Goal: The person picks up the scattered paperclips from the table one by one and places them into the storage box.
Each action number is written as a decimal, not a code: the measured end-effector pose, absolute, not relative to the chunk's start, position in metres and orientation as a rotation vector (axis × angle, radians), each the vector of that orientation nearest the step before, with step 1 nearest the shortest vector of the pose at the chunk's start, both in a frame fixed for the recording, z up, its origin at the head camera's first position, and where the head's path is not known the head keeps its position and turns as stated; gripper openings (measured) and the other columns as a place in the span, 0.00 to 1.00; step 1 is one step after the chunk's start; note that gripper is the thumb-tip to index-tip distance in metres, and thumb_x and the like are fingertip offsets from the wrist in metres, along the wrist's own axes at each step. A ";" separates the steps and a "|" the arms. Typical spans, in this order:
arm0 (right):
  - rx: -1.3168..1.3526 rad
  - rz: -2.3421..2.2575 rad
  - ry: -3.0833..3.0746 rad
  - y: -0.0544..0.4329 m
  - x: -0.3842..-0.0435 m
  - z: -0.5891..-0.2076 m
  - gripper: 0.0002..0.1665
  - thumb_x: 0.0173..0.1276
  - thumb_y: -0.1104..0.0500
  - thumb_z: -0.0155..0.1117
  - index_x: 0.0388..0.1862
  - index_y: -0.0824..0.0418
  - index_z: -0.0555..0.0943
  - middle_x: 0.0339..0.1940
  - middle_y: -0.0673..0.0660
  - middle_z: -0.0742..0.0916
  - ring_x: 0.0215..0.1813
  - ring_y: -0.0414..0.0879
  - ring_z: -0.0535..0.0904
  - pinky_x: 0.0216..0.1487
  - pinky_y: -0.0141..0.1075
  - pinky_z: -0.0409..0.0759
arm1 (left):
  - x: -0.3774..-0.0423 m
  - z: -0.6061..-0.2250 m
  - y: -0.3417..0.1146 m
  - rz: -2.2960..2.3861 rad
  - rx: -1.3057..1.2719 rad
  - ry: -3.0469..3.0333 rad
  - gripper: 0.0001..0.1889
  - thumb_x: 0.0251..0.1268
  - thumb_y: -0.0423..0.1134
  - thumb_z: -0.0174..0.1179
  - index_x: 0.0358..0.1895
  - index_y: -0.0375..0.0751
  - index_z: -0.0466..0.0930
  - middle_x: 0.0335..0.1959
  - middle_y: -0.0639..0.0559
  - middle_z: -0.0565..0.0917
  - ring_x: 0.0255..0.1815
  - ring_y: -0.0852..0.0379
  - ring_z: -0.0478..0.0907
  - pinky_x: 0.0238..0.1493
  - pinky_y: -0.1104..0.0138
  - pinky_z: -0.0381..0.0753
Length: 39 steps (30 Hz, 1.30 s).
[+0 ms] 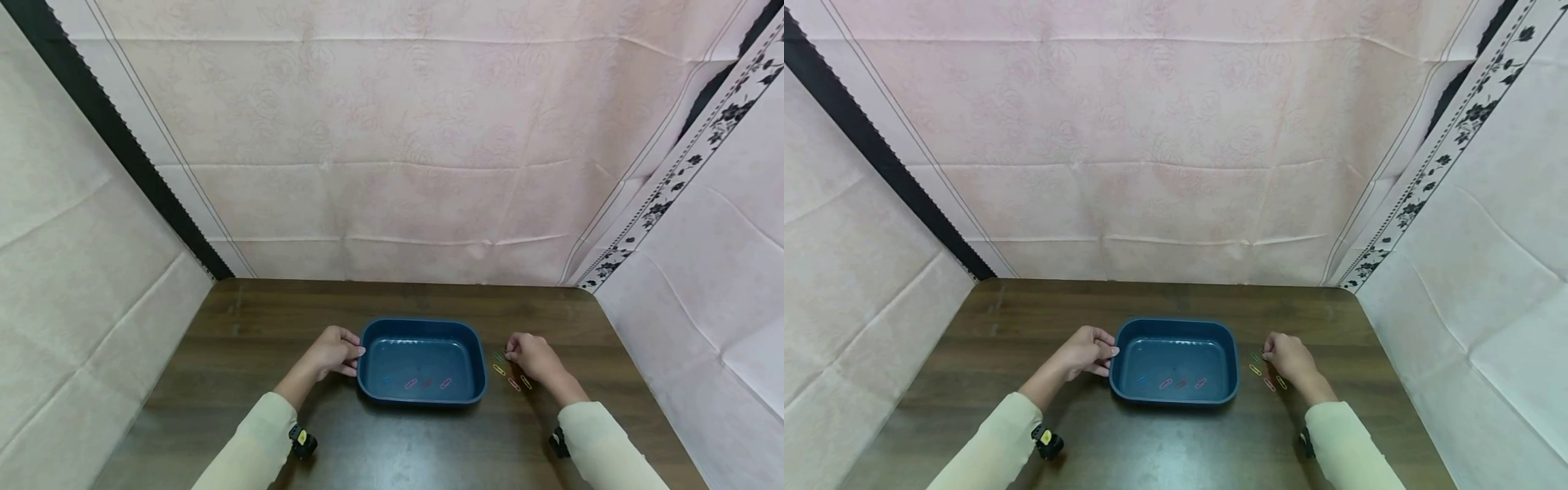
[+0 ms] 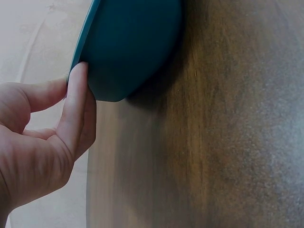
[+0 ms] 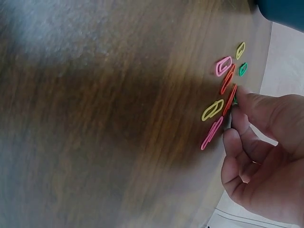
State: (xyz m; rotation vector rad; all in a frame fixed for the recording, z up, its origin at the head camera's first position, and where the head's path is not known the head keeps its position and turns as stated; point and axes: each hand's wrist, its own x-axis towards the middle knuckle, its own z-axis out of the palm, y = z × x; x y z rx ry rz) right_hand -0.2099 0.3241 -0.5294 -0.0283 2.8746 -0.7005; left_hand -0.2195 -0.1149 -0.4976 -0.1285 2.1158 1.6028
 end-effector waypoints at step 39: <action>-0.239 -0.823 2.894 0.320 -0.216 -0.513 0.07 0.74 0.66 0.64 0.35 0.57 0.79 0.29 0.52 0.82 0.33 0.45 0.76 0.35 0.36 0.78 | -0.220 -0.500 -0.117 1.623 -0.110 2.103 0.13 0.74 0.29 0.61 0.56 0.26 0.75 0.41 0.35 0.81 0.34 0.49 0.82 0.37 0.58 0.93</action>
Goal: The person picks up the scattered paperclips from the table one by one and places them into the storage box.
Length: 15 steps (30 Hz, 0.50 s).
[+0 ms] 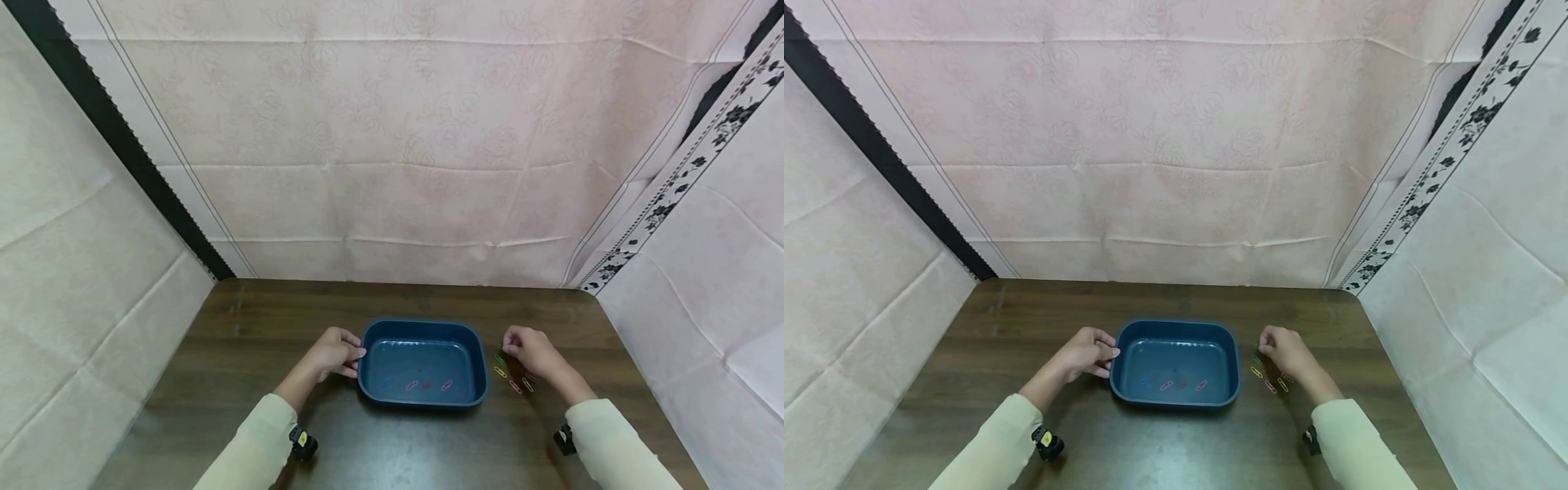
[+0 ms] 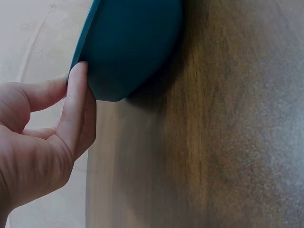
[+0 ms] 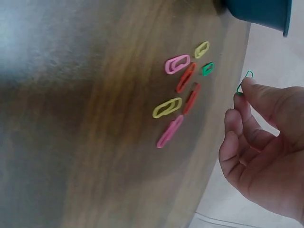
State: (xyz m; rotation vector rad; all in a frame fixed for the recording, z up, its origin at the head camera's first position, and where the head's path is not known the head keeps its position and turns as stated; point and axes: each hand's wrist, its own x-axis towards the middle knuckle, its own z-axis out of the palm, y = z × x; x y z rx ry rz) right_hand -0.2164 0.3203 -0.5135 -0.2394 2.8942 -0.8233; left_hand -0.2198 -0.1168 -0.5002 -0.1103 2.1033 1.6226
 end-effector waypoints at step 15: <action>-0.382 -0.873 2.923 0.300 -0.219 -0.486 0.05 0.74 0.63 0.66 0.36 0.56 0.80 0.31 0.50 0.83 0.35 0.44 0.76 0.36 0.34 0.78 | -0.218 -0.497 -0.117 1.620 -0.110 2.105 0.13 0.74 0.30 0.61 0.56 0.25 0.76 0.41 0.36 0.80 0.34 0.48 0.82 0.37 0.58 0.93</action>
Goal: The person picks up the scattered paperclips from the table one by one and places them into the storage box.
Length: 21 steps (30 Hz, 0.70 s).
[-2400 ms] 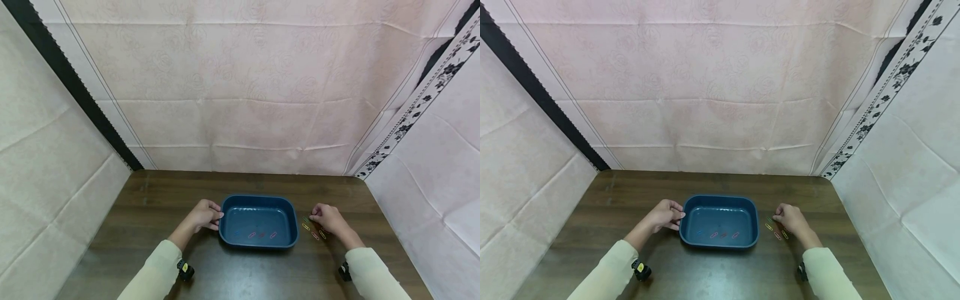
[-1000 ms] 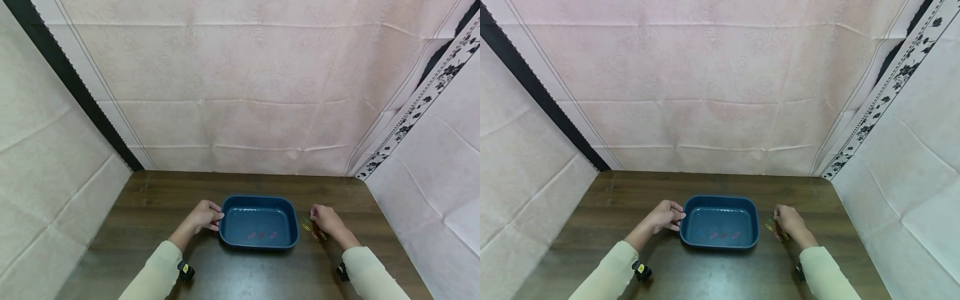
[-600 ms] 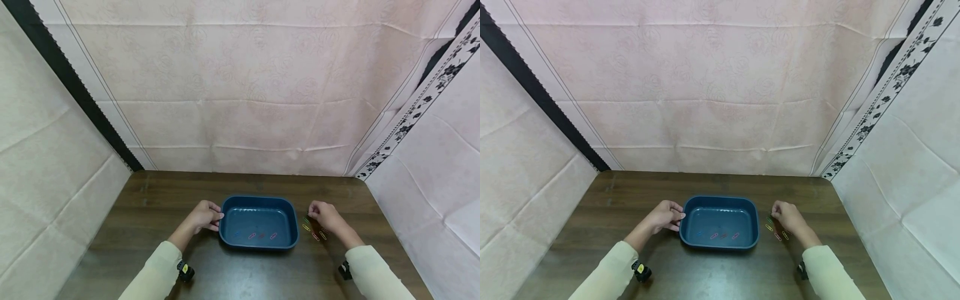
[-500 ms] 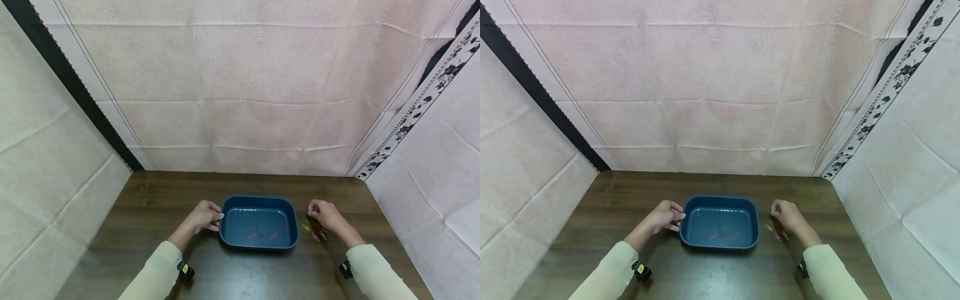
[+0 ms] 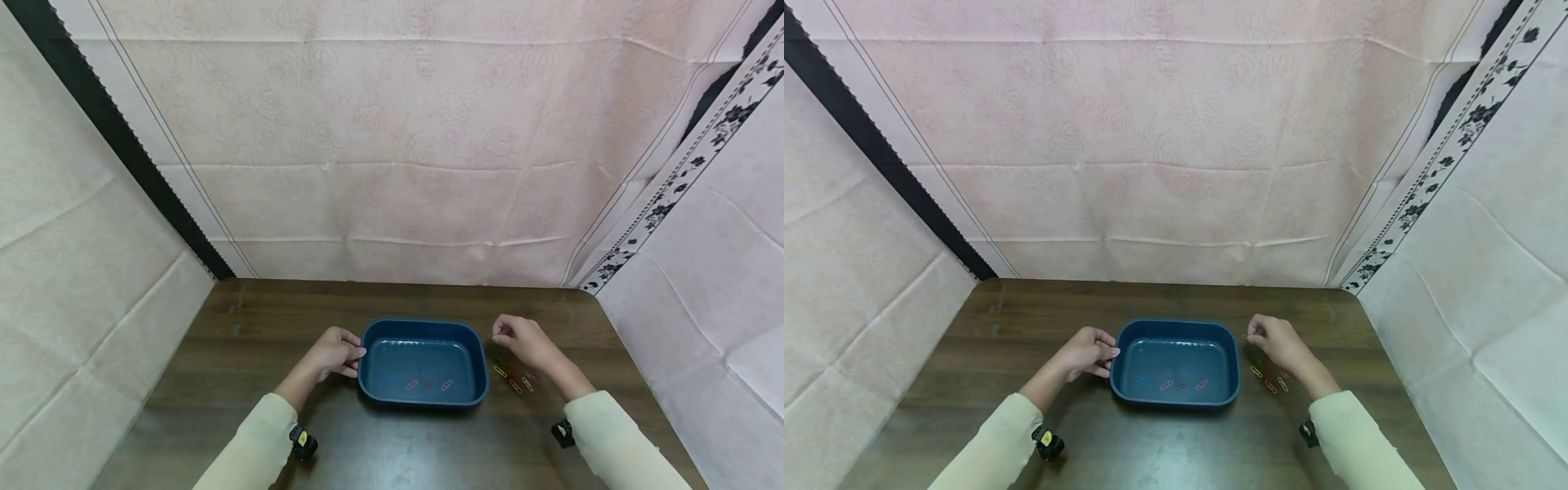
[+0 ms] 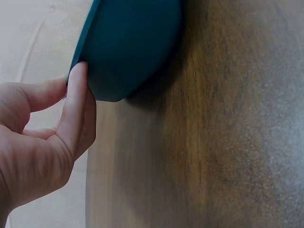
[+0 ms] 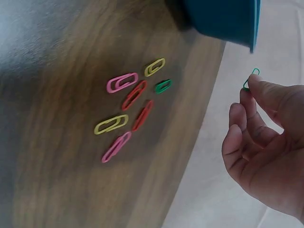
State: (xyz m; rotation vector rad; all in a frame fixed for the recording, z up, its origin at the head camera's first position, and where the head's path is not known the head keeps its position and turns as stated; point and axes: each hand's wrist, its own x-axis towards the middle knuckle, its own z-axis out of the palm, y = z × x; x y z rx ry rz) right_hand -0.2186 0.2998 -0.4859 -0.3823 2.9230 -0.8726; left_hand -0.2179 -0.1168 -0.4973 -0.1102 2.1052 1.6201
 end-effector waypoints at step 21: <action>-0.622 -0.831 2.859 0.236 -0.227 -0.458 0.06 0.74 0.63 0.66 0.36 0.55 0.80 0.29 0.49 0.81 0.32 0.42 0.75 0.31 0.31 0.78 | -0.219 -0.500 -0.117 1.630 -0.117 2.091 0.13 0.74 0.30 0.61 0.56 0.26 0.76 0.43 0.34 0.81 0.33 0.50 0.81 0.37 0.58 0.93</action>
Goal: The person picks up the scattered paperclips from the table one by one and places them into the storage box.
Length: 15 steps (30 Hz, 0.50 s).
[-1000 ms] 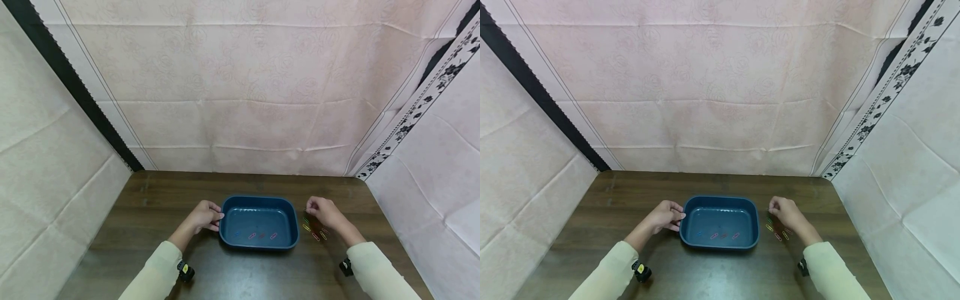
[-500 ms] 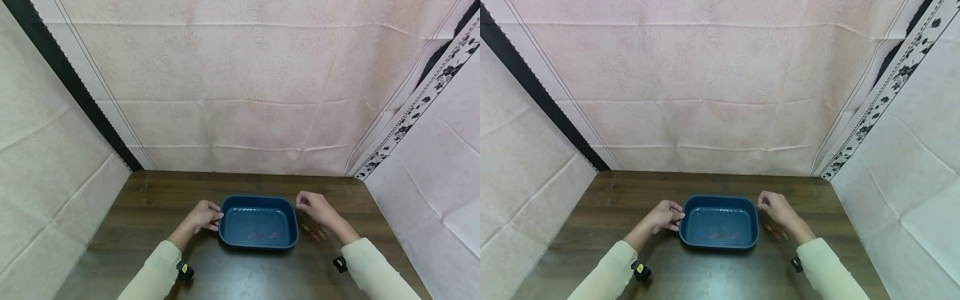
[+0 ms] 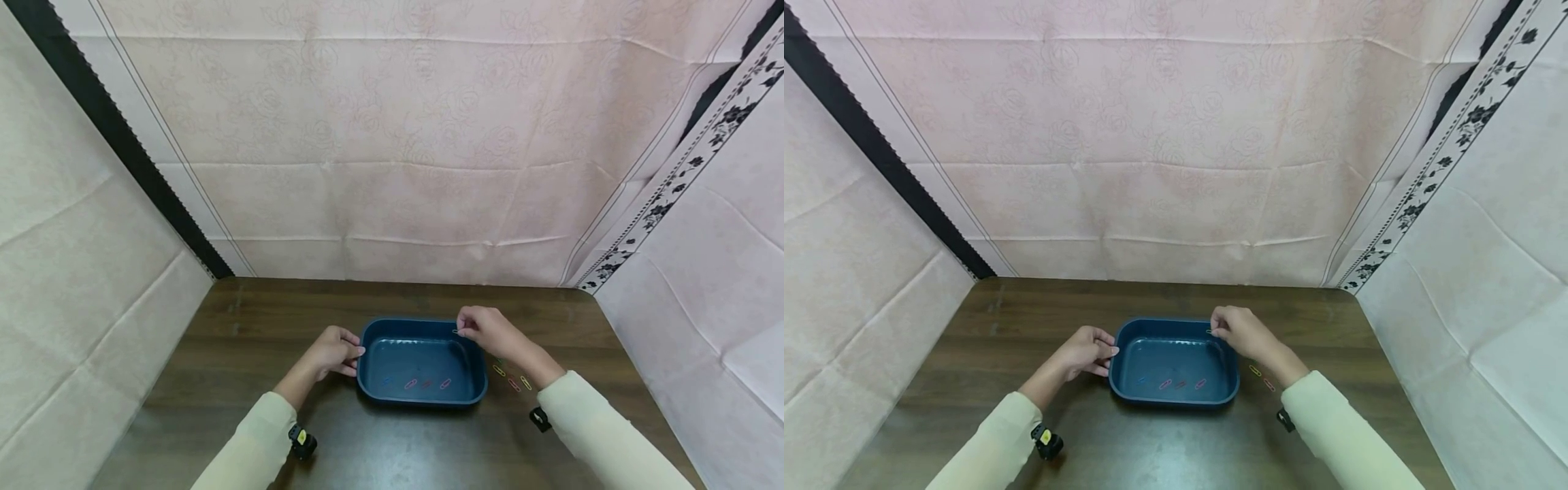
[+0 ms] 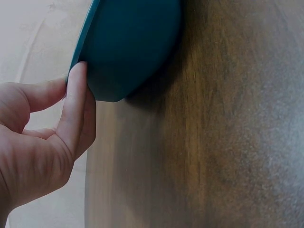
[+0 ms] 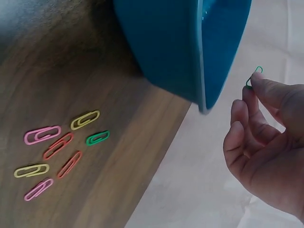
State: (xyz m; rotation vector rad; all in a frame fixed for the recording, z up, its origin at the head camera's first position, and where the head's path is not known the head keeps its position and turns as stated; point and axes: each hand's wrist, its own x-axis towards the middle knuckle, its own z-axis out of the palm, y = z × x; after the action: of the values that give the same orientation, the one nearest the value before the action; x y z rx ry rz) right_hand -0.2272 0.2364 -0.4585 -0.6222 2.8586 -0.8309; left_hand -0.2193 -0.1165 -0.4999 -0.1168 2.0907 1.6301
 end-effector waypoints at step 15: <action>-0.837 -0.709 2.770 0.201 -0.237 -0.458 0.07 0.74 0.63 0.66 0.35 0.53 0.79 0.29 0.47 0.78 0.31 0.40 0.73 0.31 0.29 0.76 | -0.221 -0.500 -0.118 1.629 -0.126 2.087 0.13 0.74 0.30 0.61 0.56 0.26 0.75 0.41 0.36 0.80 0.33 0.49 0.81 0.37 0.58 0.93</action>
State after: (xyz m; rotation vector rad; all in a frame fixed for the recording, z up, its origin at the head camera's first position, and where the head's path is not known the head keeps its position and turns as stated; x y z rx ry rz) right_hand -0.2375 0.2008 -0.4578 -0.8373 2.7705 -0.7092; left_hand -0.2209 -0.1182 -0.5004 -0.1262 2.0866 1.6287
